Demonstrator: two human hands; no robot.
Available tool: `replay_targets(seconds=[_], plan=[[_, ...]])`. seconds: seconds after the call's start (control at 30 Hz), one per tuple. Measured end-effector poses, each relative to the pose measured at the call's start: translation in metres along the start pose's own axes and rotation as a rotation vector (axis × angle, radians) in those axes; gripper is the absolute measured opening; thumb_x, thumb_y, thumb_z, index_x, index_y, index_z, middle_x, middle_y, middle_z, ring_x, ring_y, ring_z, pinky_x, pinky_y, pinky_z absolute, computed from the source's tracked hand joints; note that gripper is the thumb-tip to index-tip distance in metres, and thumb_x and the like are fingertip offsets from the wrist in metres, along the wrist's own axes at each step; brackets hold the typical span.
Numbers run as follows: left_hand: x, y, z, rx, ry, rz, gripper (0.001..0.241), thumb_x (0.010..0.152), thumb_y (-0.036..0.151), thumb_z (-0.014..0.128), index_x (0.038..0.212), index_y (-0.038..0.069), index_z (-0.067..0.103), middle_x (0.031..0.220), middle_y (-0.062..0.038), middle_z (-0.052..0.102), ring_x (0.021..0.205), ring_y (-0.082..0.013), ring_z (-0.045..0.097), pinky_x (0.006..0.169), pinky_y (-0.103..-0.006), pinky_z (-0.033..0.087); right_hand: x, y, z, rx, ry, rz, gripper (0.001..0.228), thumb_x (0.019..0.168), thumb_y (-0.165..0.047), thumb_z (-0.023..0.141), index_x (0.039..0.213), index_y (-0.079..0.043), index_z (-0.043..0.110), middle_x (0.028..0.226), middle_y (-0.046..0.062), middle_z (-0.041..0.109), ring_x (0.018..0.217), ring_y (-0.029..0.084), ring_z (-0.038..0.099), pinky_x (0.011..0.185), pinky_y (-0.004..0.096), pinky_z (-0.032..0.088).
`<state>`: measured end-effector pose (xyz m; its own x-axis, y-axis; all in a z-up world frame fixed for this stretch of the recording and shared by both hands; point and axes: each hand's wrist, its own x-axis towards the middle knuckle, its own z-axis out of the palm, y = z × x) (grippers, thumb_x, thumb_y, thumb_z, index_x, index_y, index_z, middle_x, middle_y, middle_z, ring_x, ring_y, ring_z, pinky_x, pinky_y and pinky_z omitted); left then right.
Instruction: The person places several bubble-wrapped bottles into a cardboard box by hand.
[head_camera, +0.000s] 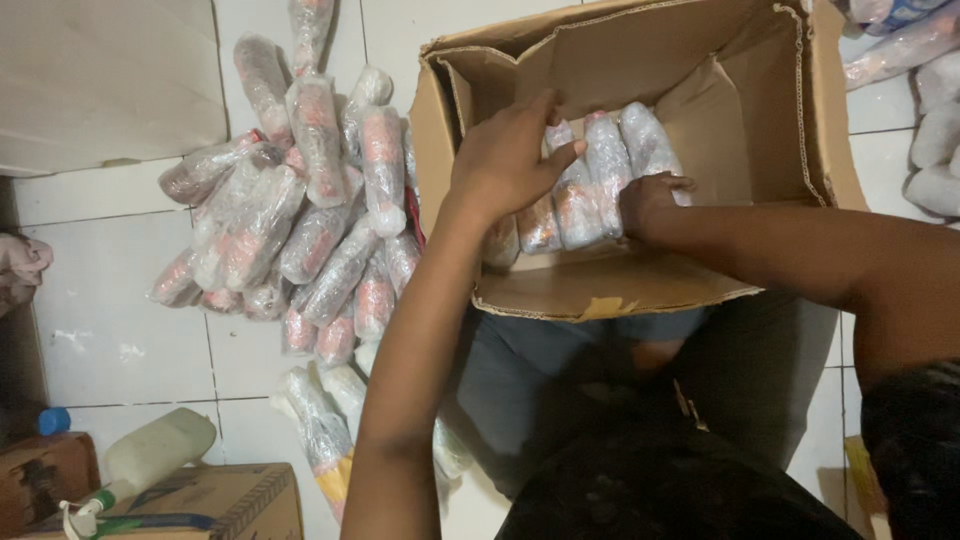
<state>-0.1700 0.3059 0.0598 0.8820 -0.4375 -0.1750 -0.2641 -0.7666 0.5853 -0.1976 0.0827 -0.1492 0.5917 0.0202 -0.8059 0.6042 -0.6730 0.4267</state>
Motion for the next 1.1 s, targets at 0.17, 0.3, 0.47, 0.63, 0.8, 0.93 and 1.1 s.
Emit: replay_targets(seconds=[0.17,0.3,0.47,0.63,0.8,0.93,1.1], plan=[[0.018,0.003,0.001,0.128,-0.189,-0.026,0.067,0.095,0.045,0.065,0.147,0.005,0.048,0.133,-0.022,0.066,0.119,-0.0459,0.065,0.091,-0.0585,0.052,0.002,-0.001,0.008,0.034,0.0,-0.034,0.078,0.094,-0.059,0.055,0.143,0.001,0.055,0.147,0.03,0.054,0.137,0.056,0.047,0.073,0.069,0.058],[0.058,0.024,0.02,0.33,-0.511,-0.105,0.073,0.087,0.043,0.069,0.147,0.005,0.055,0.128,-0.022,0.07,0.118,-0.043,0.068,0.095,-0.0579,0.057,-0.004,-0.026,-0.005,0.45,0.039,0.56,0.085,0.097,-0.041,0.077,0.161,0.0,0.039,0.147,0.027,0.06,0.134,0.044,0.058,0.105,0.064,0.048],[0.093,0.036,0.089,0.473,-0.409,-0.016,0.047,0.083,0.023,0.072,0.122,-0.002,0.071,0.11,-0.022,0.076,0.103,-0.041,0.075,0.084,-0.0548,0.06,-0.006,0.02,-0.028,1.049,-0.056,0.377,0.088,0.09,-0.016,0.074,0.16,0.007,0.026,0.149,0.036,0.048,0.137,0.049,0.048,0.108,0.058,0.045],[0.152,0.035,0.127,0.001,-0.301,-0.295,0.041,0.087,0.023,0.069,0.115,-0.007,0.072,0.112,-0.026,0.075,0.108,-0.0411,0.075,0.087,-0.0525,0.063,-0.017,0.05,-0.029,0.691,-0.222,0.127,0.075,0.092,-0.02,0.069,0.157,-0.005,0.037,0.153,0.021,0.052,0.144,0.037,0.047,0.115,0.049,0.046],[0.16,0.025,0.164,-0.103,-0.12,-0.469,0.024,0.082,0.019,0.072,0.097,0.001,0.079,0.092,-0.022,0.076,0.095,-0.0413,0.078,0.078,-0.0557,0.065,0.024,0.043,0.008,0.644,-0.191,0.188,0.04,0.073,-0.022,0.074,0.112,-0.015,0.082,0.097,0.013,0.079,0.098,0.032,0.077,0.074,0.049,0.062],[0.166,0.031,0.17,-0.093,-0.192,-0.437,0.035,0.088,0.028,0.074,0.105,-0.002,0.078,0.106,-0.028,0.075,0.108,-0.0462,0.074,0.091,-0.0595,0.062,0.032,0.037,0.021,0.626,-0.143,0.096,0.043,0.078,-0.023,0.069,0.119,-0.017,0.08,0.108,0.012,0.08,0.106,0.028,0.076,0.082,0.049,0.063],[0.17,0.032,0.175,-0.015,-0.204,-0.399,0.037,0.085,0.029,0.077,0.11,0.001,0.077,0.11,-0.024,0.077,0.114,-0.0445,0.072,0.095,-0.0596,0.059,0.038,0.043,0.024,0.707,-0.129,-0.025,0.045,0.092,-0.023,0.06,0.13,-0.005,0.074,0.119,0.019,0.076,0.116,0.035,0.072,0.089,0.054,0.061]])
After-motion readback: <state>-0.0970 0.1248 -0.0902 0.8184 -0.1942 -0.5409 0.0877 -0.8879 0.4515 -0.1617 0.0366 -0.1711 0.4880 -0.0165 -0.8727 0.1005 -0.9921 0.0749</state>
